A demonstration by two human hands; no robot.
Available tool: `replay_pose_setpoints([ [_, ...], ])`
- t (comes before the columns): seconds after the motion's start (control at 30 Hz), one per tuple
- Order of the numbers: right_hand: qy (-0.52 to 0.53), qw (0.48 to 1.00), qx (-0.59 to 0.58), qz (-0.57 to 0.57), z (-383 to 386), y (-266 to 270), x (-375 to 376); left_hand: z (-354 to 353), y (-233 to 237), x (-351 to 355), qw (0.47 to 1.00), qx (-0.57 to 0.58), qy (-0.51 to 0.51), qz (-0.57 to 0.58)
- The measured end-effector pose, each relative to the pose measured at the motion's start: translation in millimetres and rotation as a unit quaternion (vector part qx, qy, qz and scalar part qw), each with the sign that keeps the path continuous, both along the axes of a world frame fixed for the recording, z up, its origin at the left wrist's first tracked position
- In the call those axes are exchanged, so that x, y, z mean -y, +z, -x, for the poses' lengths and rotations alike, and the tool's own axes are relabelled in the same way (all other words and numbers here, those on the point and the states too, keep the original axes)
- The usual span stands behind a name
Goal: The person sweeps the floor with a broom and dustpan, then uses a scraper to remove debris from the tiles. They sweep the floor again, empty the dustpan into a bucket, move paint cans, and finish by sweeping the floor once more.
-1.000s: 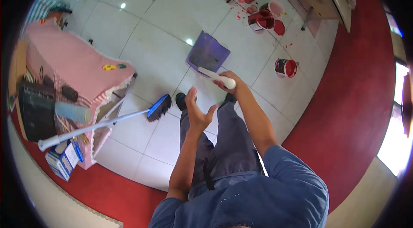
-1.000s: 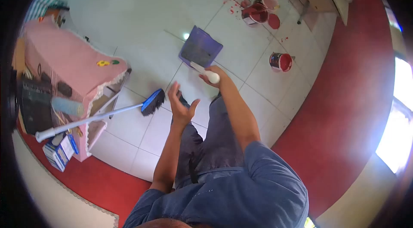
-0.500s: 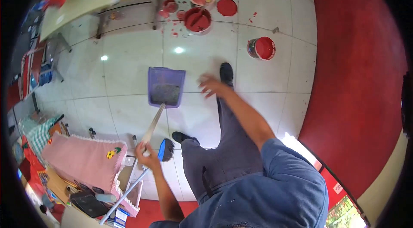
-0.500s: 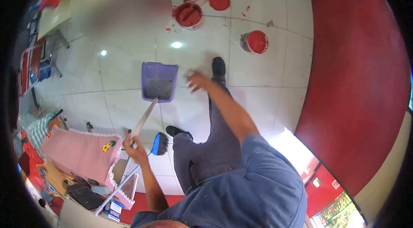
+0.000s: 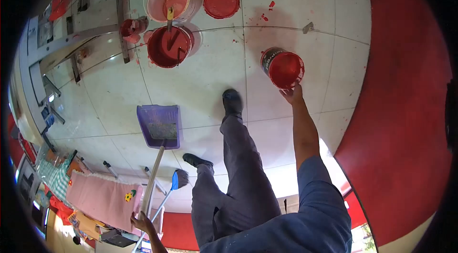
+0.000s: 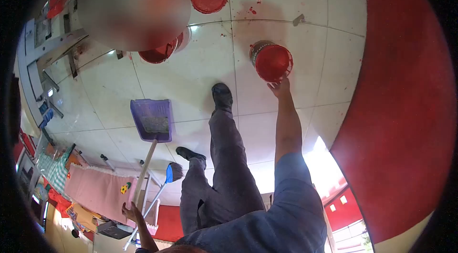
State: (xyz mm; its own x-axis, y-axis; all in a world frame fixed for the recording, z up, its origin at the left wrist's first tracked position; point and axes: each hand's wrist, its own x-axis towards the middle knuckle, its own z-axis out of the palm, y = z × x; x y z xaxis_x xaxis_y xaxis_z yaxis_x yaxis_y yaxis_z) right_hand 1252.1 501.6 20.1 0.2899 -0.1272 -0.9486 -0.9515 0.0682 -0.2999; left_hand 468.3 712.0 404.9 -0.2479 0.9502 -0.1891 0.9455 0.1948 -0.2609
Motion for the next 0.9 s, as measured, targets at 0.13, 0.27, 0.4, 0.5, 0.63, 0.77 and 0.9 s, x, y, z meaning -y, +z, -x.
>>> replay_pose_setpoints([
  [0.13,0.052,0.986,0.073,-0.14,6,-16,14,-35,8,-27,0.996,0.003,0.088,-0.01],
  [0.27,0.131,0.962,0.173,-0.167,8,-17,7,-10,8,-21,0.993,-0.024,0.111,-0.011],
  [0.4,0.108,0.964,0.19,-0.155,20,-14,7,2,9,2,0.988,-0.022,0.152,0.014],
  [0.5,0.07,0.963,0.207,-0.156,42,-14,-5,0,3,12,0.989,0.036,0.138,0.032],
  [0.63,0.012,0.96,0.211,-0.183,70,-16,-28,-9,1,13,0.991,0.049,0.123,0.005],
  [0.77,0.022,0.96,0.221,-0.169,90,-17,-56,-39,10,7,0.994,0.035,0.104,0.024],
  [0.9,0.064,0.968,0.197,-0.139,99,-17,-93,-33,10,12,0.993,0.047,0.108,0.02],
])
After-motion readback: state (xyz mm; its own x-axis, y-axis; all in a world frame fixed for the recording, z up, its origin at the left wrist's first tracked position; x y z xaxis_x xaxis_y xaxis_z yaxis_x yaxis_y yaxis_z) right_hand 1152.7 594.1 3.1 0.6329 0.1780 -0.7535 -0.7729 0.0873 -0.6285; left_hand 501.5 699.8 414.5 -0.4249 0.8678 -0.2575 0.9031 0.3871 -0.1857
